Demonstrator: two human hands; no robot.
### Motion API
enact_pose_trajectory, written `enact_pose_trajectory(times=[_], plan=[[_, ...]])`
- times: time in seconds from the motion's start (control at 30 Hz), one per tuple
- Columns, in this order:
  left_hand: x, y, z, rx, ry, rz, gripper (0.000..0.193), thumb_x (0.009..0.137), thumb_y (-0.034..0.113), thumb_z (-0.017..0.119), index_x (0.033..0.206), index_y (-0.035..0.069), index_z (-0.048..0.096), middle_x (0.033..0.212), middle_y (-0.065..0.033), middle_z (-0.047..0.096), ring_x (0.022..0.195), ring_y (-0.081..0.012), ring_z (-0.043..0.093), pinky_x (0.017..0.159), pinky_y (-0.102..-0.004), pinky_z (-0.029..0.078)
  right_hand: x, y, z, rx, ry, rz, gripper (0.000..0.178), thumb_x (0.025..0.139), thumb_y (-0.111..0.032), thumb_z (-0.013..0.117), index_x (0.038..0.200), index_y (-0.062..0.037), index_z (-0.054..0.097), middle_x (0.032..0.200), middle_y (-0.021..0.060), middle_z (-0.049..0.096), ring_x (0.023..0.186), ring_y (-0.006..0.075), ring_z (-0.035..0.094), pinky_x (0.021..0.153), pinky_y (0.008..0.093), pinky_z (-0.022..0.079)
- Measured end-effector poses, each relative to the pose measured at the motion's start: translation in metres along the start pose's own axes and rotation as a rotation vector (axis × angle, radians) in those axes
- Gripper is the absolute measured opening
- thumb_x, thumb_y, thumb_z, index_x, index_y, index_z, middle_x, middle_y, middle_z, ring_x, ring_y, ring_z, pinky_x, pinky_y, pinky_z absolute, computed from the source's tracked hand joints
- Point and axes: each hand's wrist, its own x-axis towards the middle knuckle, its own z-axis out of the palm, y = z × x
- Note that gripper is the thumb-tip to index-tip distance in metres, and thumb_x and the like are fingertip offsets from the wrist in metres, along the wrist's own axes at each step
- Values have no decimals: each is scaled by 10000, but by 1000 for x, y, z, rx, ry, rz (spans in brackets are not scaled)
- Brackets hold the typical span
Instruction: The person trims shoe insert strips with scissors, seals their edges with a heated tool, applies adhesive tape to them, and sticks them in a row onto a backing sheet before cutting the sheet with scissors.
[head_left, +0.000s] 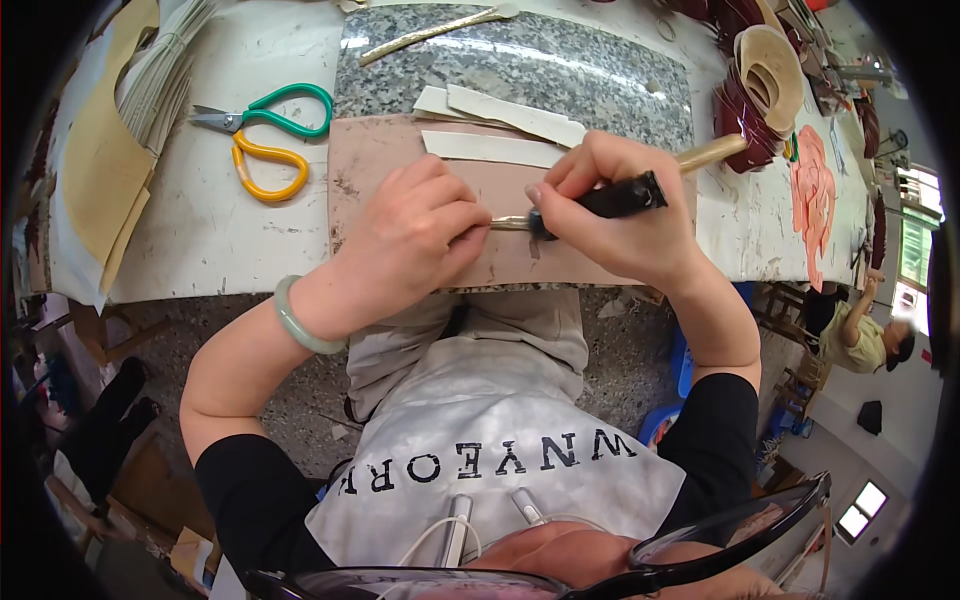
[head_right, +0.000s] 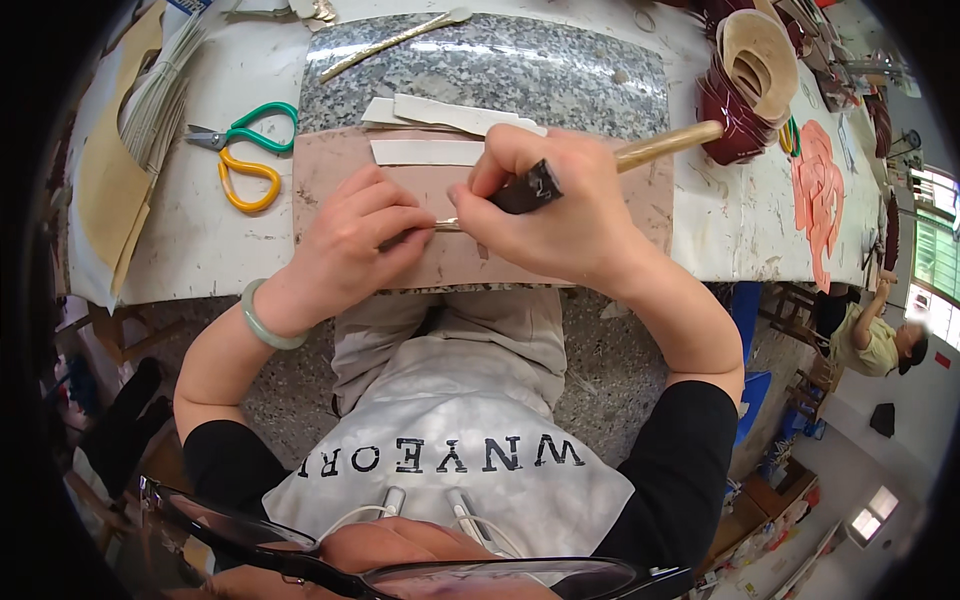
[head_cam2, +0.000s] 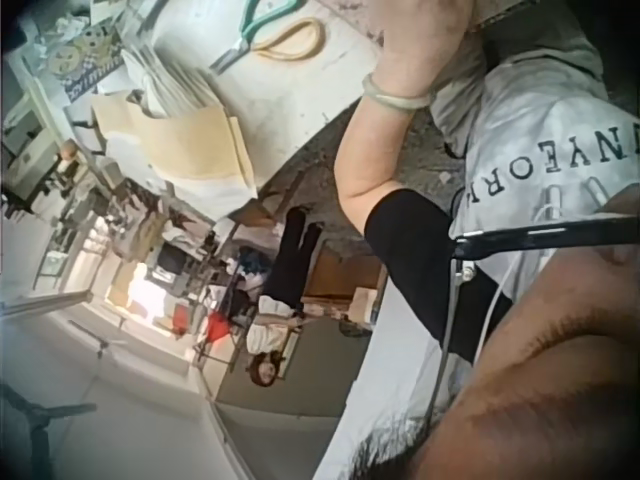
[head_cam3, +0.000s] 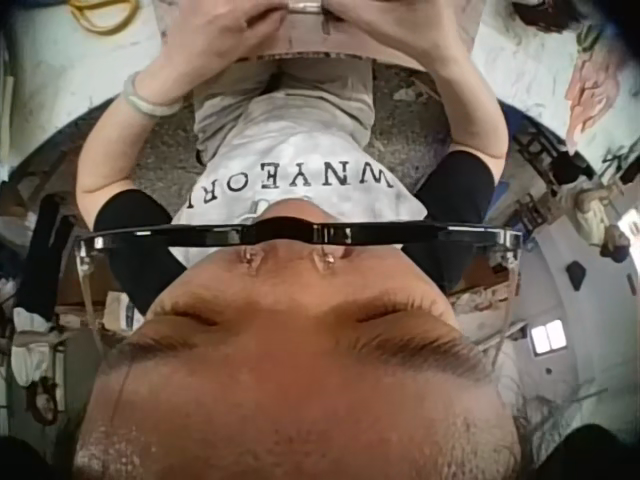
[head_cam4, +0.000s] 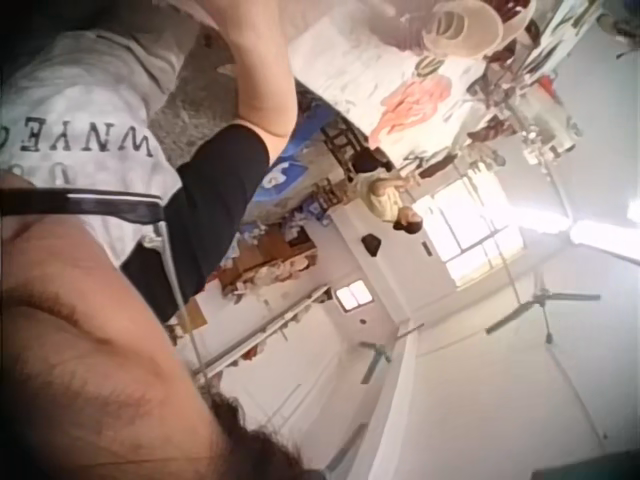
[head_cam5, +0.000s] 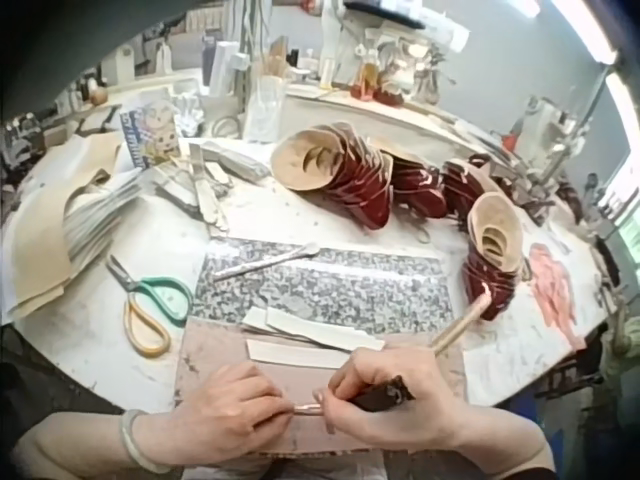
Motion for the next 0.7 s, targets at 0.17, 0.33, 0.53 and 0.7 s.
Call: enact_pose_trajectory(times=[0.17,0.33,0.53,0.7], plan=[[-6,-1,-7,5,7,10,183,723,2,761,891,25,692,862,-69,629,833,-261,583,731,-361,501,10,-13,13,-122,-119,-151,213,783,-11,768,692,-32,577,716,84,709,597,96,631,537,248,469],[-11,-4,-13,2,0,-27,179,723,1,762,887,28,692,854,-66,622,822,-258,576,733,-376,491,15,-24,10,-7,-97,-55,201,792,-20,759,696,-43,584,712,67,711,591,105,631,540,242,467],[-25,-10,-24,12,20,-22,200,713,1,759,895,27,678,876,-68,622,819,-263,572,740,-373,478,22,-20,25,-6,-90,-35,183,758,-85,757,677,-70,593,596,22,638,500,164,617,505,291,488],[-31,-10,-31,48,42,1,221,703,-2,759,903,27,672,883,-68,620,823,-262,575,732,-373,469,26,-26,41,43,-199,21,214,783,-2,768,704,-34,572,772,81,712,624,67,615,572,231,480]])
